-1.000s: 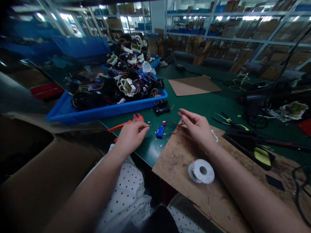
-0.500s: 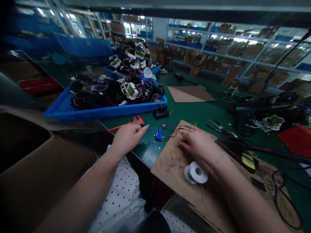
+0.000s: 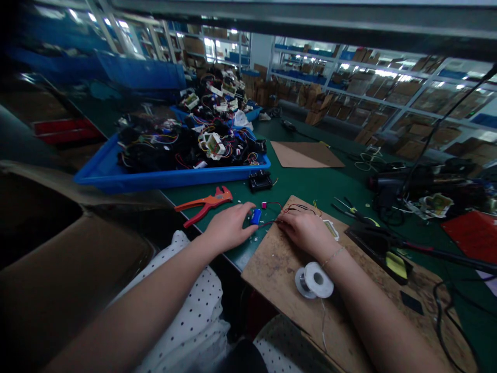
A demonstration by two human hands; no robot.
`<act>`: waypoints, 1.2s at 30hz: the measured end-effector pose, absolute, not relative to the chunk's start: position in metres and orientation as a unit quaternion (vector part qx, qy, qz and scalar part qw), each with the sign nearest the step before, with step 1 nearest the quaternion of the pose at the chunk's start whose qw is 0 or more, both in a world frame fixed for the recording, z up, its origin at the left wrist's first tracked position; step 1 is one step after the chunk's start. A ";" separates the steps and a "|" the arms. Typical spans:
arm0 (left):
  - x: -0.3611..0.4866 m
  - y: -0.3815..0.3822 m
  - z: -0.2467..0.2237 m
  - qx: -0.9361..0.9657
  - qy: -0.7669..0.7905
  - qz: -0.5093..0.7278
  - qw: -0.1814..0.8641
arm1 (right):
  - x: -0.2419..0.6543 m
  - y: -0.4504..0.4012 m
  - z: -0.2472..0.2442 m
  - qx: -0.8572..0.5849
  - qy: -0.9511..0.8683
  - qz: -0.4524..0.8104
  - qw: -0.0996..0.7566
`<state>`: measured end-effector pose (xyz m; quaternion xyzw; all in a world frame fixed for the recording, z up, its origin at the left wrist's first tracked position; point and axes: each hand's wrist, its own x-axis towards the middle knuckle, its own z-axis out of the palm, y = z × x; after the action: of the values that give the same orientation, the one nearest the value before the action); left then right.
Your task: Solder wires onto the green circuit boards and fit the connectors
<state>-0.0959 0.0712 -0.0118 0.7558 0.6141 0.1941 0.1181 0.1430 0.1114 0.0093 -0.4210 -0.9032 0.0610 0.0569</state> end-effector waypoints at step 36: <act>-0.051 0.171 -0.010 0.732 0.569 0.352 0.128 | 0.142 0.083 0.039 -0.398 -0.912 0.094 -0.046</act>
<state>-0.0512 0.1712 -0.0104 0.7324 0.5687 0.3520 0.1278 0.1424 0.0832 0.0386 -0.3976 -0.9115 0.0943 -0.0463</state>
